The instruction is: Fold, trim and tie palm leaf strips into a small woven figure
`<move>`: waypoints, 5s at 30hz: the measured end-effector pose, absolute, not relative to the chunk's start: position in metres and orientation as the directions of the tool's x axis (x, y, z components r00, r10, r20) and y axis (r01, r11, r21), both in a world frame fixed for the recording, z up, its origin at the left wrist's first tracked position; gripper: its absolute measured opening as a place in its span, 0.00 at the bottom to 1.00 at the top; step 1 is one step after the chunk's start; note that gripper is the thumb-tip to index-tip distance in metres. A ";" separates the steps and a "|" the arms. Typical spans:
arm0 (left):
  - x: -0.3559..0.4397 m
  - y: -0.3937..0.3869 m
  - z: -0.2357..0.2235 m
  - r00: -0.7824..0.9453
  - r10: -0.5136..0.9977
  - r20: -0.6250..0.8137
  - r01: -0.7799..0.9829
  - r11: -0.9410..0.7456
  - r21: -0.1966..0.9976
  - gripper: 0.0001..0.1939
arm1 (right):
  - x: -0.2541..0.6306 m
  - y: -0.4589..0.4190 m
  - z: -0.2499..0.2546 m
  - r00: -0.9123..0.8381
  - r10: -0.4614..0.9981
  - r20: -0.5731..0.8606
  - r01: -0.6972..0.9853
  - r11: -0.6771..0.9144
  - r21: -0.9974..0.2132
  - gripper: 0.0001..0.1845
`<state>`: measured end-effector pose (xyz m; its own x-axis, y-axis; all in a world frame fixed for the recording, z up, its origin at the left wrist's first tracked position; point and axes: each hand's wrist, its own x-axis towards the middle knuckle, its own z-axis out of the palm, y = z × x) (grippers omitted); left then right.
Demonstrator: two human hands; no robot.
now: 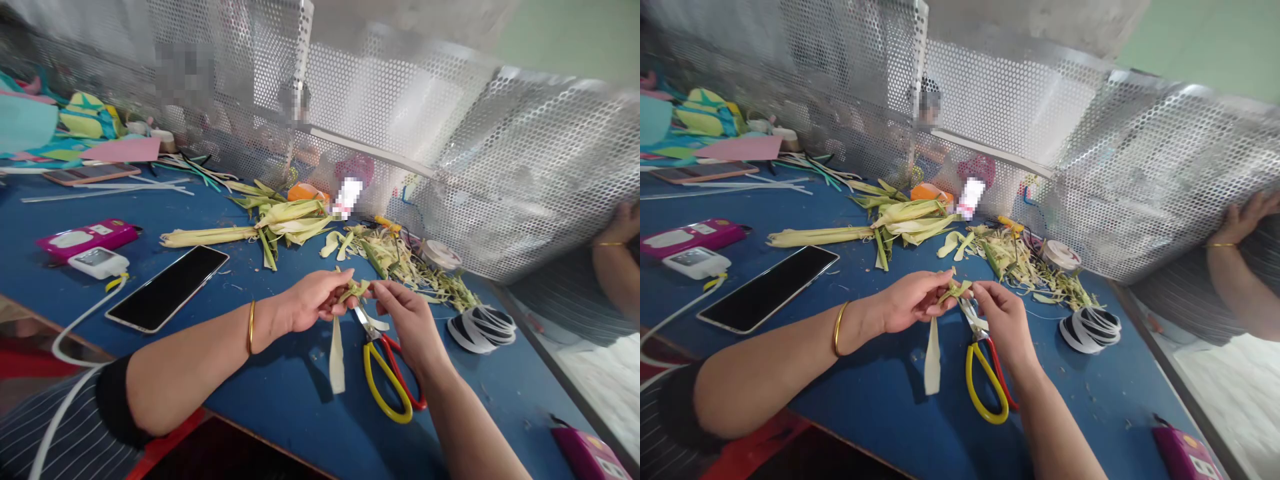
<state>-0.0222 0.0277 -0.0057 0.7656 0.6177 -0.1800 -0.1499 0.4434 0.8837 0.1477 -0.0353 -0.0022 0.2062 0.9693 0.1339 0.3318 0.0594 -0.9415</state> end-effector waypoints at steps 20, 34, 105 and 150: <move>-0.019 0.009 -0.002 0.787 0.592 -0.174 0.065 0.200 0.978 0.13 | 0.144 -0.041 -0.003 0.192 0.753 0.630 0.821 0.229 -0.524 0.13; -0.008 -0.006 -0.004 0.815 0.568 -0.110 0.052 0.117 0.992 0.08 | 0.120 -0.047 -0.003 0.309 0.950 0.052 -0.008 0.057 -0.998 0.09; -0.017 0.023 -0.008 0.699 0.676 -0.233 -0.284 0.562 0.777 0.11 | 0.139 -0.045 -0.018 -0.029 0.669 0.742 0.864 0.390 -0.318 0.06; -0.013 0.013 -0.006 0.496 0.855 -0.153 -0.294 0.330 0.897 0.08 | 0.120 -0.050 -0.025 -0.117 0.716 0.689 0.983 0.184 -0.024 0.08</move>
<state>-0.0126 0.0128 -0.0061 0.4958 0.8549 -0.1526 -0.2936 0.3304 0.8970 0.1197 -0.0500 -0.0251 -0.1166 0.7155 0.6888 0.9827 0.1836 -0.0243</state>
